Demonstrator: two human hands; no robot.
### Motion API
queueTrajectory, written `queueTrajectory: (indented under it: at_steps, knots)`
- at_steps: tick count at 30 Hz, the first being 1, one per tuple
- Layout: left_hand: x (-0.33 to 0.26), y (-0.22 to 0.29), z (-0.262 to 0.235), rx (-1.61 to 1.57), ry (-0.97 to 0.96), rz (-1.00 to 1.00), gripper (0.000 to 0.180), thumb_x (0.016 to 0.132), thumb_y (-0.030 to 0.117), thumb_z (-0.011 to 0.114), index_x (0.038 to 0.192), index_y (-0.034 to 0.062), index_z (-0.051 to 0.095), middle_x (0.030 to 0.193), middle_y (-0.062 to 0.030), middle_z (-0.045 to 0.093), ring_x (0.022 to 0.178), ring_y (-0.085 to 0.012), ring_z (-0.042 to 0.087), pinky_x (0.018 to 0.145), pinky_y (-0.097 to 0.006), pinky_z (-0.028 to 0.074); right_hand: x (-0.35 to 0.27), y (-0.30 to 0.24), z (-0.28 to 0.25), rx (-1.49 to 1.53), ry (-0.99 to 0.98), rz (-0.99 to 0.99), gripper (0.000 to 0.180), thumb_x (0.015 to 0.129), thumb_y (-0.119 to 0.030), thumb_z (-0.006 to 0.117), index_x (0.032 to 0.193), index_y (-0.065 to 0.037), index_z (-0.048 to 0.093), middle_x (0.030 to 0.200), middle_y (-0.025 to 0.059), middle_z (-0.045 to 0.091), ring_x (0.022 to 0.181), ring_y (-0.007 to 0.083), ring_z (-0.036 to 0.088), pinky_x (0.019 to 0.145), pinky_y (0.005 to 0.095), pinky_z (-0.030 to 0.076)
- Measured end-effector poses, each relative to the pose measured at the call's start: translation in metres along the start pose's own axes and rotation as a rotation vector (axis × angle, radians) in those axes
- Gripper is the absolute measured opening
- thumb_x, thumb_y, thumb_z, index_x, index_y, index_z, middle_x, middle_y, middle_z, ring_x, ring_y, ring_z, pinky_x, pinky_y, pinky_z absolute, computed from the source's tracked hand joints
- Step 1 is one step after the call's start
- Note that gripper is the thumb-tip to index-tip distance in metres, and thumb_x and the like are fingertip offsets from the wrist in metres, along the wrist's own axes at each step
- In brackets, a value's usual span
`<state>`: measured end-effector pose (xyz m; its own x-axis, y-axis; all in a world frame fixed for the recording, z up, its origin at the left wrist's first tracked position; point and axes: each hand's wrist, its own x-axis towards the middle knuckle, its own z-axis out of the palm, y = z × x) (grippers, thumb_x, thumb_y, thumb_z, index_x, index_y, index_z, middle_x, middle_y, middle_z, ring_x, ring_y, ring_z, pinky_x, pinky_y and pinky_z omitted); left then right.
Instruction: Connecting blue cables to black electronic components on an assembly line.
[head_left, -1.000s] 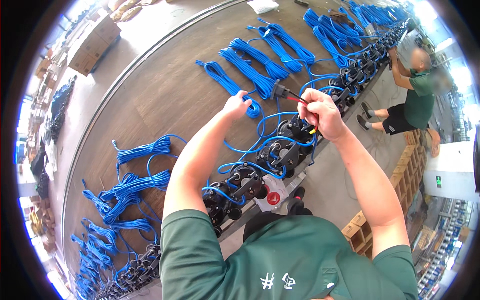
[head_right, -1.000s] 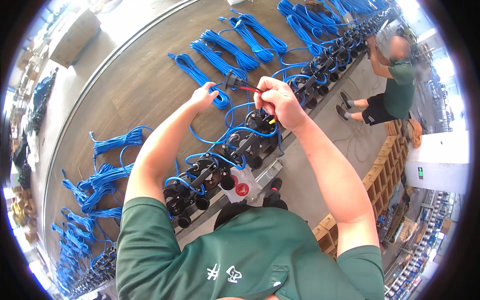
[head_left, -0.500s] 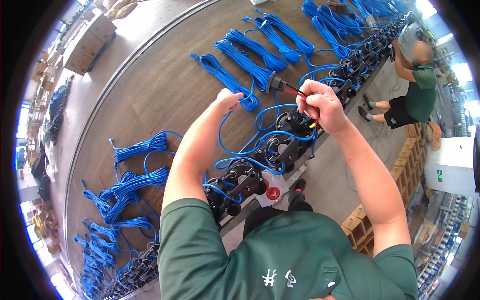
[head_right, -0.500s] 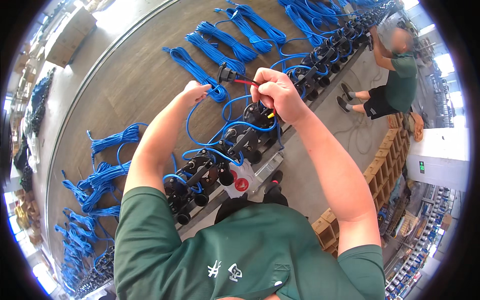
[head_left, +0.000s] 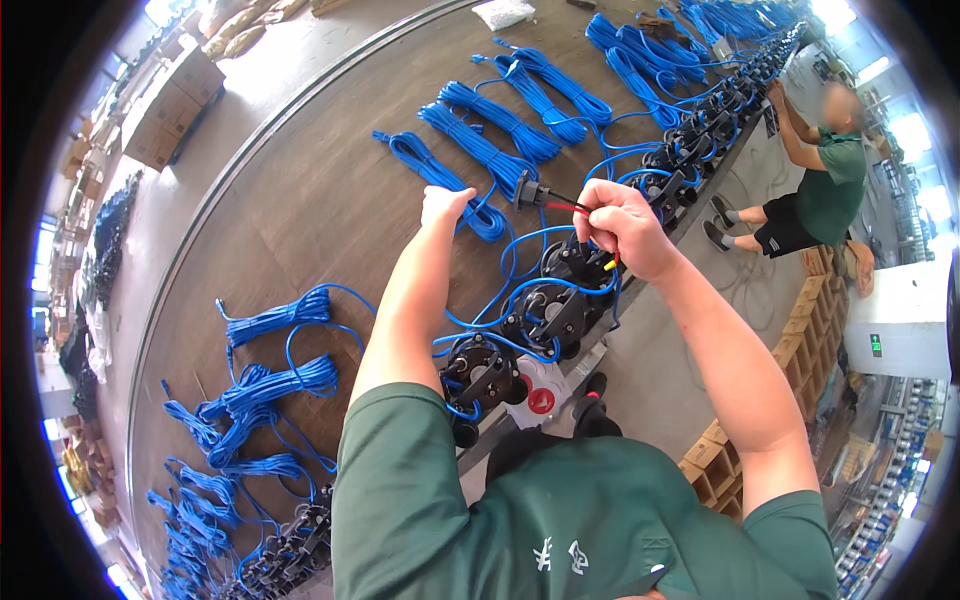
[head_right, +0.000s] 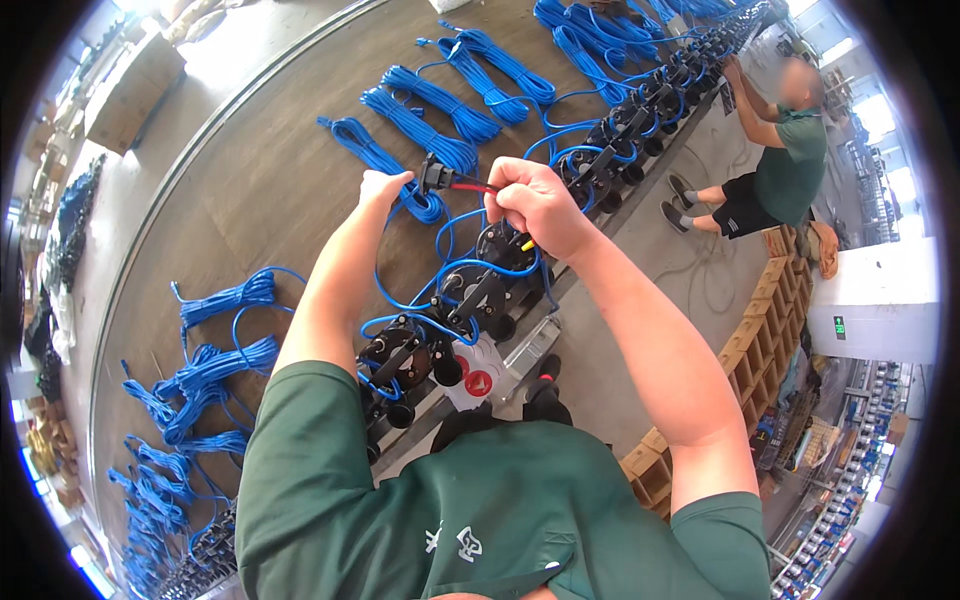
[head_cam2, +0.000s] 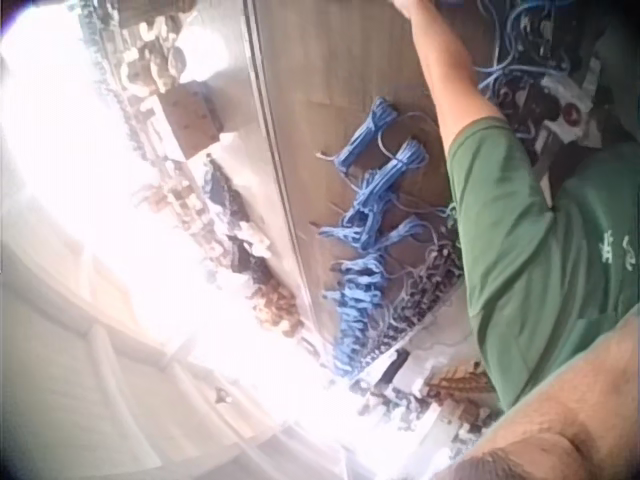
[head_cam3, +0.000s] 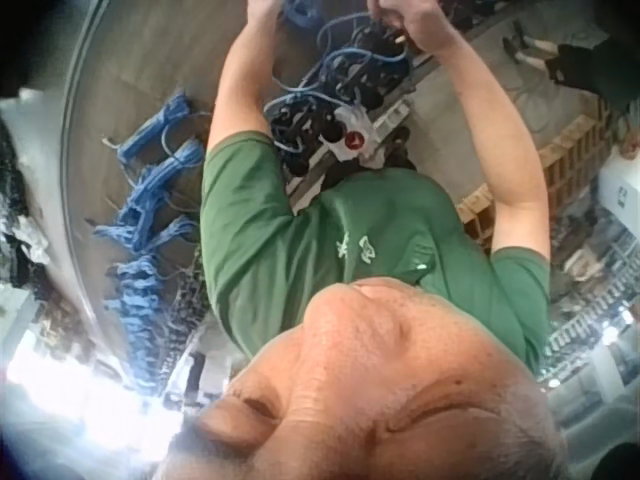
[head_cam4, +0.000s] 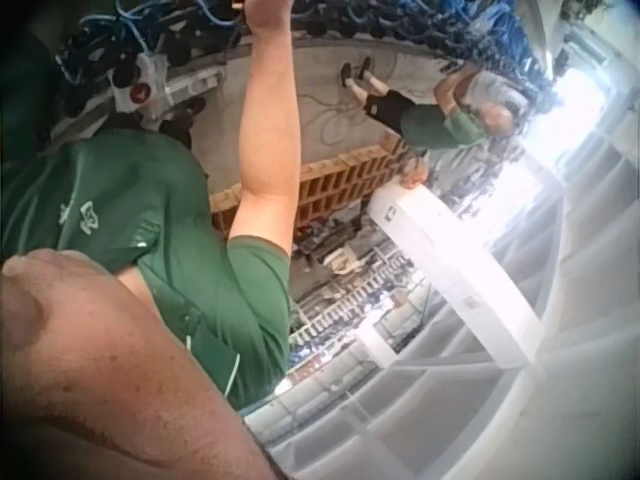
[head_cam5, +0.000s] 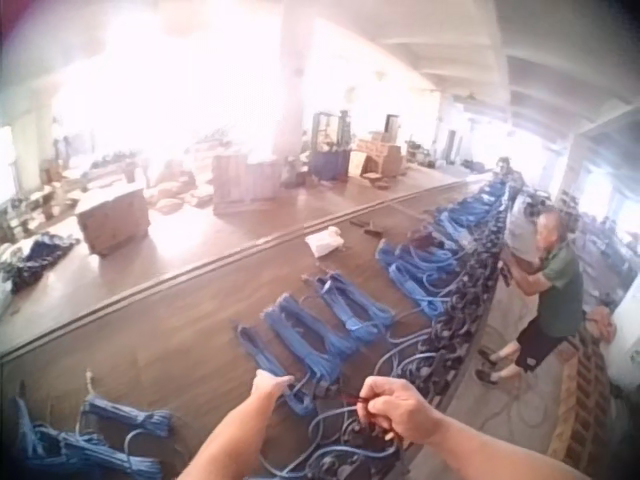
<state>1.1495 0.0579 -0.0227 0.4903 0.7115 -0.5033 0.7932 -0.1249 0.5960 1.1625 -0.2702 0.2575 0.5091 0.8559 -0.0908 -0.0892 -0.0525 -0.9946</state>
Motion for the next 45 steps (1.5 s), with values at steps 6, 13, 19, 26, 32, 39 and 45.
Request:
queueTrajectory:
  at_steps: [6, 13, 19, 26, 32, 39, 45]
  knots:
    - [0.011, 0.002, 0.005, -0.275, -0.043, -0.136, 0.030, 0.067, 0.022, 0.084, 0.079, -0.0010, 0.071, 0.085, -0.0126, 0.072, 0.073, -0.0231, 0.069, 0.064, -0.041, 0.056, -0.004, 0.014, -0.019, -0.043, 0.029, 0.025, 0.008, 0.089, -0.007, 0.051, 0.089, -0.005, 0.058, 0.080, 0.0058, 0.067, 0.056, 0.0026, 0.044, 0.052, 0.0199, 0.036]
    - [0.001, -0.027, -0.073, -0.296, 0.330, 0.063, 0.041, 0.062, 0.008, 0.085, 0.099, -0.0006, 0.069, 0.096, -0.0115, 0.067, 0.081, -0.0252, 0.070, 0.073, -0.039, 0.058, -0.001, 0.011, -0.013, -0.028, 0.033, 0.014, 0.007, 0.089, -0.007, 0.051, 0.089, -0.005, 0.058, 0.080, 0.0051, 0.066, 0.056, 0.0027, 0.044, 0.052, 0.0195, 0.036]
    - [-0.103, -0.015, -0.100, -1.107, -0.010, 0.502, 0.042, 0.076, -0.002, 0.081, 0.110, 0.0068, 0.057, 0.098, -0.0046, 0.067, 0.085, -0.0189, 0.066, 0.081, -0.036, 0.054, 0.001, 0.014, -0.020, 0.070, -0.013, -0.002, 0.008, 0.088, -0.006, 0.050, 0.087, -0.004, 0.058, 0.078, 0.0059, 0.066, 0.051, 0.0043, 0.043, 0.047, 0.0214, 0.032]
    - [-0.266, -0.022, -0.143, -0.782, -0.067, 0.646, 0.046, 0.084, 0.016, 0.081, 0.122, 0.0102, 0.054, 0.105, -0.0012, 0.064, 0.100, -0.0143, 0.061, 0.087, -0.038, 0.051, 0.004, 0.011, -0.018, 0.108, -0.080, -0.026, 0.010, 0.089, -0.007, 0.052, 0.091, -0.002, 0.060, 0.075, 0.0071, 0.065, 0.049, 0.0039, 0.041, 0.044, 0.0221, 0.029]
    - [-0.333, -0.009, -0.146, -1.064, -0.243, 0.380, 0.037, 0.095, 0.017, 0.071, 0.127, 0.0066, 0.057, 0.102, -0.0021, 0.062, 0.091, -0.0149, 0.061, 0.092, -0.033, 0.049, 0.004, 0.007, -0.011, 0.015, -0.120, -0.013, 0.031, 0.092, -0.009, 0.060, 0.119, 0.005, 0.066, 0.086, 0.0115, 0.073, 0.053, 0.0029, 0.047, 0.046, 0.0206, 0.033]
    - [-0.349, 0.029, -0.132, -0.395, 0.053, 0.464, 0.051, 0.097, 0.041, 0.068, 0.127, 0.0018, 0.057, 0.104, -0.0116, 0.068, 0.086, -0.0199, 0.066, 0.088, -0.035, 0.050, 0.001, 0.007, -0.018, -0.015, -0.179, -0.020, 0.022, 0.087, -0.001, 0.058, 0.106, 0.002, 0.066, 0.093, 0.0136, 0.076, 0.058, 0.0077, 0.055, 0.053, 0.0232, 0.045]
    - [-0.342, 0.033, -0.092, -0.374, 0.172, 0.540, 0.065, 0.108, 0.059, 0.038, 0.113, 0.0019, 0.068, 0.092, -0.0130, 0.069, 0.086, -0.0277, 0.065, 0.084, -0.042, 0.049, -0.003, 0.003, -0.009, -0.152, -0.266, -0.132, 0.016, 0.096, -0.018, 0.071, 0.104, -0.004, 0.072, 0.093, 0.0067, 0.077, 0.076, 0.0049, 0.063, 0.065, 0.0210, 0.044]
